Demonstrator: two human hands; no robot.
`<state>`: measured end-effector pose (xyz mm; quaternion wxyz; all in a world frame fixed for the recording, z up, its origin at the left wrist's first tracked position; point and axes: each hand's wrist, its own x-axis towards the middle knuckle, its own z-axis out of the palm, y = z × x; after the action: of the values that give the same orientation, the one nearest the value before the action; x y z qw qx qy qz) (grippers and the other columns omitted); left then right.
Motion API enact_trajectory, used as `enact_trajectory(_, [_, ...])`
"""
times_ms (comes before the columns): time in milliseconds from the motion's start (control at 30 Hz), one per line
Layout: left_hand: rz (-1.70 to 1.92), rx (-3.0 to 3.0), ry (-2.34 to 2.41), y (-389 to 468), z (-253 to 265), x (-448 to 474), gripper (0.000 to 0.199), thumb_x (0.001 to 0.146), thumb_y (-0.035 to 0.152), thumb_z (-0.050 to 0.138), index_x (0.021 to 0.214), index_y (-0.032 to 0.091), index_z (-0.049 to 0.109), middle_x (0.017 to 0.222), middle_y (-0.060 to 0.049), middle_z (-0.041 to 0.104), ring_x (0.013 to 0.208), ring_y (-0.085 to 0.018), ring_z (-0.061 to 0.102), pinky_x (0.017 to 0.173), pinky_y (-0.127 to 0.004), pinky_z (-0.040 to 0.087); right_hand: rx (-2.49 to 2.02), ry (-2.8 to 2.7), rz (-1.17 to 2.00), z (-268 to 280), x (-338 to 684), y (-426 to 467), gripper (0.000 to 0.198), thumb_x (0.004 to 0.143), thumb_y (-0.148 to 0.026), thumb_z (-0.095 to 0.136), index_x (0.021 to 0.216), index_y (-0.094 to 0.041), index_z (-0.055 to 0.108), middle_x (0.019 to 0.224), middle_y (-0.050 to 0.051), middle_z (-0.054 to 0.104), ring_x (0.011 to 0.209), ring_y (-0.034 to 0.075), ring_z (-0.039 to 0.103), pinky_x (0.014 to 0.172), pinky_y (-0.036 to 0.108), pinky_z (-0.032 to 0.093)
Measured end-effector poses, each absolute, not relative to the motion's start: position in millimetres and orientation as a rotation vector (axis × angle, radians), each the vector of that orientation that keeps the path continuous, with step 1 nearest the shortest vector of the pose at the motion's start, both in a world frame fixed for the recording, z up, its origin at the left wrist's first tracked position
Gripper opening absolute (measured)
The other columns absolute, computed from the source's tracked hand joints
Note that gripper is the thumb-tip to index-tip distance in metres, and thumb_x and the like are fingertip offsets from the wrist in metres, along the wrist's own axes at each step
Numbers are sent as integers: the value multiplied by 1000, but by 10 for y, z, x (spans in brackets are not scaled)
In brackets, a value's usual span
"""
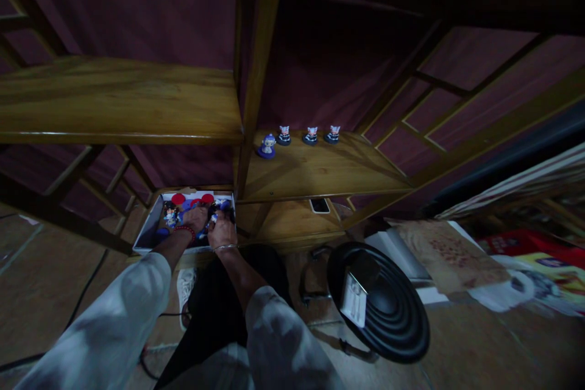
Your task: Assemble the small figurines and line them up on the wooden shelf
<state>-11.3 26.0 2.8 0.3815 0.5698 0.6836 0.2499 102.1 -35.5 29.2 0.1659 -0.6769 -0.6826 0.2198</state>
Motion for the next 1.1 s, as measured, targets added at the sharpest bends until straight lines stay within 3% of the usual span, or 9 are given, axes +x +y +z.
enact_trajectory(267, [368, 1617, 1915, 289, 40, -81, 17, 66, 11, 52, 77, 10, 65, 82, -20, 61, 95, -37, 54, 83, -50, 34, -1946, -1941, 667, 323, 1018, -368, 35, 82, -25, 43, 115, -16, 44, 104, 12, 58, 87, 21, 61, 72, 30, 45])
enact_trajectory(467, [241, 1716, 1909, 257, 151, -38, 35, 68, 14, 54, 102, 12, 61, 99, -20, 60, 96, -36, 55, 82, -49, 36, -1944, -1938, 648, 280, 1018, -369, 32, 81, -24, 42, 113, -18, 45, 104, 11, 58, 85, 19, 61, 71, 28, 45])
enact_trajectory(700, [-310, 1915, 1950, 221, 276, 24, 39, 76, 20, 43, 112, 10, 54, 108, -21, 59, 99, -31, 56, 79, -41, 42, -1906, -1943, 639, 247, 1023, -366, 32, 81, -24, 42, 112, -17, 44, 104, 10, 58, 87, 19, 60, 72, 28, 45])
enact_trajectory(833, [-327, 1941, 1938, 216, 305, 34, 45, 75, 19, 44, 120, 15, 48, 113, -18, 57, 101, -30, 55, 79, -41, 42, -1916, -1945, 628, 261, 1019, -367, 30, 81, -23, 41, 110, -17, 45, 104, 11, 58, 86, 19, 60, 71, 29, 45])
enact_trajectory(1100, [-321, 1951, 1943, 228, 289, 26, 45, 74, 25, 45, 118, 16, 50, 110, -17, 59, 99, -29, 56, 78, -38, 43, -1920, -1948, 632, 272, 1024, -372, 29, 82, -23, 42, 110, -17, 46, 103, 11, 58, 85, 18, 60, 71, 28, 45])
